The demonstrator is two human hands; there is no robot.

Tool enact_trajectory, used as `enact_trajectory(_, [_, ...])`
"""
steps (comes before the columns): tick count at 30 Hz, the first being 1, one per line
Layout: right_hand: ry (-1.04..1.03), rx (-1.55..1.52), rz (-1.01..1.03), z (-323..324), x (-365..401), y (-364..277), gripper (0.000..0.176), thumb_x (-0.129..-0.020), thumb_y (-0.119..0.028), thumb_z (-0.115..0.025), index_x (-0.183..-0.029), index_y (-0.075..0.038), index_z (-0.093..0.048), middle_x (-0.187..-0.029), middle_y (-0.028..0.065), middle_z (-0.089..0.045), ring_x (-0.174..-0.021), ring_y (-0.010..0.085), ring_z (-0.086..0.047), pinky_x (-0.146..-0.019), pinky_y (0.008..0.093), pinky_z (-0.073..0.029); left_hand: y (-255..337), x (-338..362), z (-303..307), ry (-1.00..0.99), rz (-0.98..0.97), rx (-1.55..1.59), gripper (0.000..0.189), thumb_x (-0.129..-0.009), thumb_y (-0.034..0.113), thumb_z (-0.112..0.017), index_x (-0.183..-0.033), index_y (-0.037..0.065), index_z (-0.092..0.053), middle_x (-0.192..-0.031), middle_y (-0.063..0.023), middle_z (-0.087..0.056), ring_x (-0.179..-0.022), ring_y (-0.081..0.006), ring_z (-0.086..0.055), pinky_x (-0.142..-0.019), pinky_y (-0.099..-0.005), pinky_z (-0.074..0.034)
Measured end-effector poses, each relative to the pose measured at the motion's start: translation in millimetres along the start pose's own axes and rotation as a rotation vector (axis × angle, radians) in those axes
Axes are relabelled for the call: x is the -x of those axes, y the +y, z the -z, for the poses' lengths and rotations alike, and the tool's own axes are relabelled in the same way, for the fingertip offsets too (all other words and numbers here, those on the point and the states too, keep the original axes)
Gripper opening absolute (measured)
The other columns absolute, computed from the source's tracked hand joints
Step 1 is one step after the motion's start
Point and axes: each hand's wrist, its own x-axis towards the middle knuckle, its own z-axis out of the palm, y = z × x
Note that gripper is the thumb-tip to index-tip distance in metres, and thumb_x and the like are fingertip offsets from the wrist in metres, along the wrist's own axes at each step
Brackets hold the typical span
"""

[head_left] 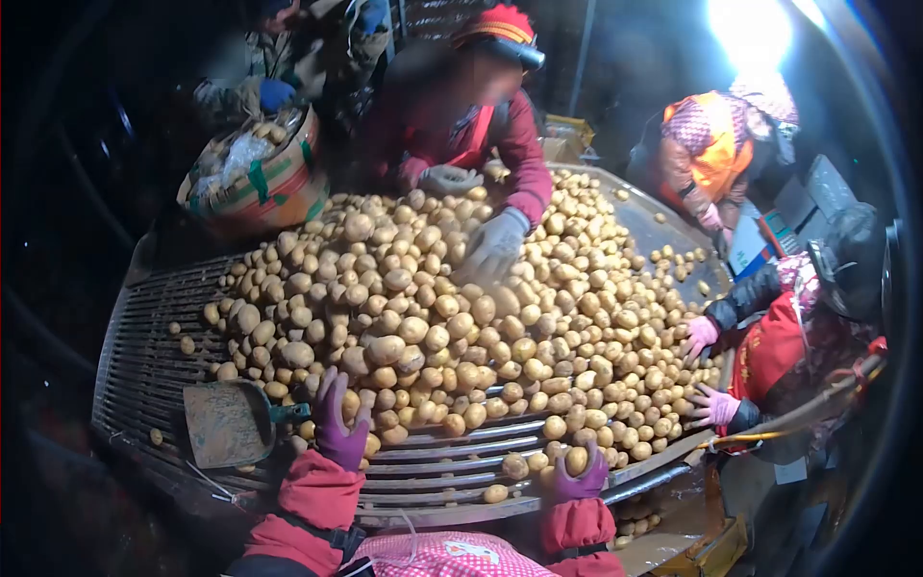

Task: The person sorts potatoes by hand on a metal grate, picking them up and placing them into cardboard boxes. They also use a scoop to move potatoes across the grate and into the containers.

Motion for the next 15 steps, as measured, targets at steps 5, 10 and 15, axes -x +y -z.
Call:
enact_trajectory(5, [0.105, 0.058, 0.049, -20, 2, 26, 0.074, -0.067, -0.025, -0.084, -0.131, -0.004, -0.053, -0.120, 0.0177, -0.062, -0.112, 0.0366, -0.058, -0.099, 0.0474, -0.044, -17, -64, 3, -0.057, 0.007, -0.066, 0.065, -0.082, 0.012, -0.069, -0.141, 0.003, -0.044, -0.145, -0.0199, -0.044, -0.133, -0.0360, -0.045, -0.109, -0.0434, -0.039])
enact_trajectory(10, [0.086, 0.091, 0.053, -13, 1, 17, 0.069, -0.069, -0.023, -0.081, -0.130, -0.003, -0.054, -0.120, 0.0174, -0.062, -0.112, 0.0363, -0.058, -0.099, 0.0481, -0.043, -28, -130, -36, -0.376, 0.057, 0.064, 0.066, -0.083, 0.018, -0.073, -0.142, 0.006, -0.045, -0.140, -0.0200, -0.049, -0.129, -0.0340, -0.050, -0.106, -0.0422, -0.043])
enact_trajectory(15, [0.122, 0.142, 0.059, -19, 4, 18, 0.070, -0.068, -0.024, -0.082, -0.128, 0.000, -0.055, -0.116, 0.0190, -0.061, -0.104, 0.0370, -0.058, -0.092, 0.0482, -0.045, -5, -150, -73, -0.502, 0.036, -0.265, 0.065, -0.076, 0.021, -0.077, -0.136, 0.010, -0.053, -0.123, -0.0163, -0.059, -0.110, -0.0348, -0.058, -0.093, -0.0434, -0.048])
